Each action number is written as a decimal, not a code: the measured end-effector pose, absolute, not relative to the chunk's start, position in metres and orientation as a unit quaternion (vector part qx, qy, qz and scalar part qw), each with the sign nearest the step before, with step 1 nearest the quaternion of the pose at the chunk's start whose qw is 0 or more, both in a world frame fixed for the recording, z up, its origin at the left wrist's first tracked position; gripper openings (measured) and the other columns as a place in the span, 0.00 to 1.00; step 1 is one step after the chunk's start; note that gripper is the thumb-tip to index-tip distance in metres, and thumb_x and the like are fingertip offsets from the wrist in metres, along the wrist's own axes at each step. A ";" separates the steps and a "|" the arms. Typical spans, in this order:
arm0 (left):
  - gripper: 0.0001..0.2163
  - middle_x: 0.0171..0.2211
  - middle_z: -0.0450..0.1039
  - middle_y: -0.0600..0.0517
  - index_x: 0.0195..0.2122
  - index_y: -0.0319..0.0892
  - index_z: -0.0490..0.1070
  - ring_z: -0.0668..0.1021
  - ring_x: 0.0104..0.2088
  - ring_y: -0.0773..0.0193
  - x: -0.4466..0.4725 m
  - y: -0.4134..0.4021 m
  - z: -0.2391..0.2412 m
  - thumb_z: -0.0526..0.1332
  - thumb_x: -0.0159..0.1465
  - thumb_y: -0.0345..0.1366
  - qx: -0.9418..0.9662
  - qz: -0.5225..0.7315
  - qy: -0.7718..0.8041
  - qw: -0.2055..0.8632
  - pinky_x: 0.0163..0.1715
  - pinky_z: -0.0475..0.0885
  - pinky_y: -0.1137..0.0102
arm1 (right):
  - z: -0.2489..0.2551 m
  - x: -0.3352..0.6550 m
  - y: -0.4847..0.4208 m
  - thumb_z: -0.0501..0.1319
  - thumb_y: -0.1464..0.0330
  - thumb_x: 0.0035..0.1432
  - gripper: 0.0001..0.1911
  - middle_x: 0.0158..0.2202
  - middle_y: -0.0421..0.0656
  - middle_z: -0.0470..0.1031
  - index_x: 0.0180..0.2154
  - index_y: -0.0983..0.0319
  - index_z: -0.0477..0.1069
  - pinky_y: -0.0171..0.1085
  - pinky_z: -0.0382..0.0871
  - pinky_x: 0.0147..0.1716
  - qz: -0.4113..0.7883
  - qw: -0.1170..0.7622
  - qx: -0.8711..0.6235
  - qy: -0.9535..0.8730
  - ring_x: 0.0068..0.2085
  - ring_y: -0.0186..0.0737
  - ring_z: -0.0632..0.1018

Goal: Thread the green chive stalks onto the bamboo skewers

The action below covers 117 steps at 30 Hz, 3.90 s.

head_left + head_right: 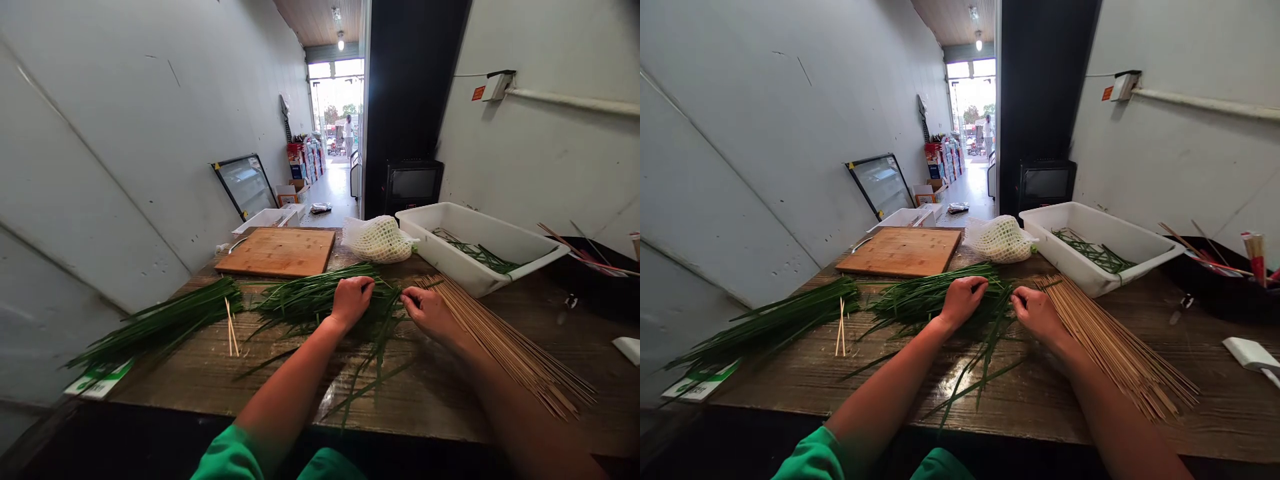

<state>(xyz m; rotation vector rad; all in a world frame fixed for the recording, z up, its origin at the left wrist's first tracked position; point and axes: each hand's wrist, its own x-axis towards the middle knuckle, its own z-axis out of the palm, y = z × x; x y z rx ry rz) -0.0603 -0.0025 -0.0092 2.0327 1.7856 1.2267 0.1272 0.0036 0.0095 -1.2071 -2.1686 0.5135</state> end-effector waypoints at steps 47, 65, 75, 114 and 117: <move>0.11 0.39 0.77 0.48 0.41 0.44 0.75 0.75 0.42 0.60 -0.064 -0.015 0.007 0.55 0.62 0.32 0.699 0.339 0.629 -0.021 0.47 0.63 0.63 | 0.001 0.129 0.010 0.51 0.63 0.55 0.15 0.20 0.41 0.69 0.26 0.62 0.70 0.33 0.54 0.22 0.179 0.302 -0.479 -0.805 0.22 0.35 0.67; 0.05 0.36 0.74 0.49 0.31 0.45 0.76 0.71 0.43 0.57 -0.075 -0.009 0.006 0.61 0.59 0.37 0.682 0.230 0.694 -0.027 0.44 0.57 0.62 | 0.006 0.128 0.007 0.50 0.62 0.54 0.15 0.20 0.41 0.70 0.25 0.62 0.70 0.33 0.54 0.22 0.176 0.305 -0.481 -0.803 0.22 0.35 0.67; 0.06 0.32 0.77 0.52 0.31 0.42 0.73 0.76 0.35 0.62 -0.067 -0.010 0.011 0.57 0.58 0.33 0.631 0.317 0.703 0.086 0.41 0.62 0.65 | 0.006 0.128 0.006 0.51 0.63 0.55 0.15 0.20 0.41 0.70 0.25 0.62 0.70 0.33 0.54 0.22 0.177 0.300 -0.476 -0.808 0.22 0.35 0.67; 0.08 0.35 0.79 0.50 0.35 0.41 0.76 0.78 0.36 0.65 -0.056 -0.009 0.001 0.57 0.60 0.31 0.635 0.452 0.618 0.104 0.40 0.69 0.71 | 0.006 0.126 0.003 0.50 0.64 0.56 0.14 0.21 0.41 0.70 0.26 0.62 0.70 0.32 0.55 0.22 0.177 0.286 -0.461 -0.821 0.23 0.35 0.68; 0.08 0.35 0.78 0.51 0.34 0.41 0.76 0.77 0.35 0.65 -0.056 -0.009 0.003 0.57 0.60 0.32 0.635 0.451 0.618 0.105 0.39 0.69 0.71 | 0.006 0.126 0.004 0.50 0.64 0.56 0.14 0.21 0.41 0.70 0.26 0.62 0.70 0.32 0.55 0.22 0.179 0.289 -0.456 -0.822 0.23 0.35 0.68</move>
